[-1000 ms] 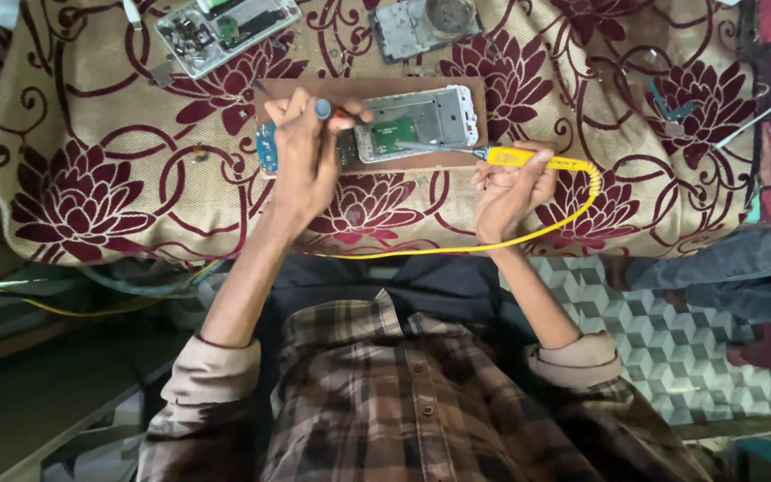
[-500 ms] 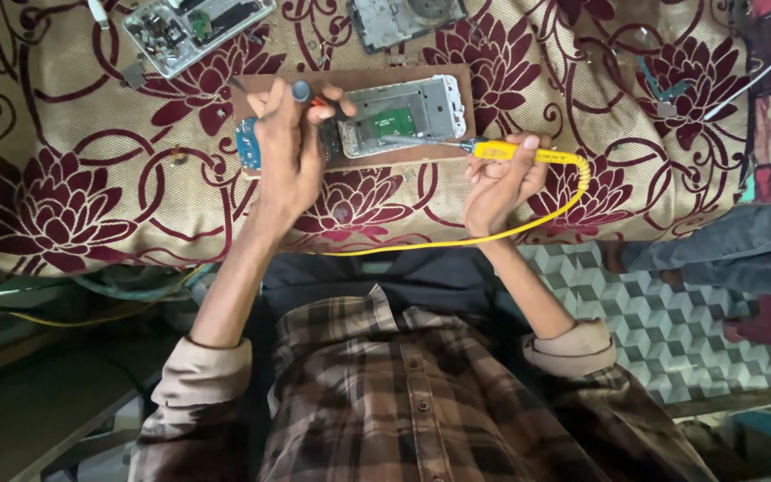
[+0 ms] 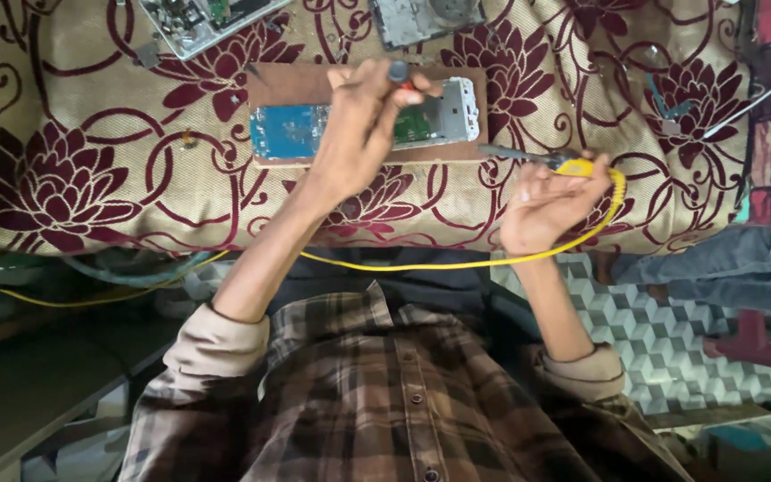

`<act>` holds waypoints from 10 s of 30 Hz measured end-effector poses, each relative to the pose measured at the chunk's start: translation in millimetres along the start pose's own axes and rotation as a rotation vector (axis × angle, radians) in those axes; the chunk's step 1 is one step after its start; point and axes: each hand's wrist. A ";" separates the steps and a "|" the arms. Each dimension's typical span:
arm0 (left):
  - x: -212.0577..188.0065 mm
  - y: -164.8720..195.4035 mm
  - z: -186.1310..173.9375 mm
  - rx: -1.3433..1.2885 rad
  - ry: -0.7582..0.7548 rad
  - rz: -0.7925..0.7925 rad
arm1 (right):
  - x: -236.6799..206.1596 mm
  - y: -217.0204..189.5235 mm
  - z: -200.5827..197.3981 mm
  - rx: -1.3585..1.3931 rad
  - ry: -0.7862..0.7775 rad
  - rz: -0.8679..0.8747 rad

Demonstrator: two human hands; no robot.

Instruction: The person solders a small green circuit board placed inside a disassembled phone chassis using a soldering iron and solder wire. They repeatedly apply heat and solder to specific points on the board while holding it steady with their other hand.

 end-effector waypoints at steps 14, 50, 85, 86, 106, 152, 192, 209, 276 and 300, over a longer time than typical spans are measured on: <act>7.2 -12.5 4.4 -0.048 -0.055 0.031 | -7.5 19.8 6.3 -0.167 -0.094 -0.021; -49.9 -5.9 -24.5 0.029 0.157 -0.049 | -12.2 65.4 20.8 -0.711 -0.332 -0.194; -53.0 -24.9 -5.8 -0.159 0.164 -0.040 | -14.5 61.4 15.7 -0.763 -0.349 -0.160; -52.9 -25.2 -6.5 -0.143 0.168 -0.026 | -13.5 61.9 15.3 -0.762 -0.342 -0.167; -52.0 -21.5 -9.4 -0.104 0.145 0.001 | -10.4 62.1 11.5 -0.714 -0.321 -0.167; -52.0 -27.7 -3.4 -0.121 0.138 0.018 | -6.4 60.2 8.8 -0.726 -0.293 -0.146; -44.8 -12.5 -15.1 0.005 0.135 -0.039 | -1.9 59.2 16.9 -0.623 -0.238 -0.104; -42.0 9.8 -24.3 0.245 0.197 0.000 | -21.7 -33.1 14.3 0.264 0.027 0.345; -62.9 8.6 7.0 -0.054 0.225 -0.043 | -23.7 4.5 13.9 -0.358 -0.194 0.028; -56.9 22.8 9.2 -0.044 0.288 -0.124 | -16.2 4.4 0.7 -0.501 -0.215 -0.018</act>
Point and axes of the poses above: each hand's wrist, its own x-axis towards the middle knuckle, its own z-axis out of the palm, y = z × x, and after that the axes turned 13 degrees about -y, right-handed
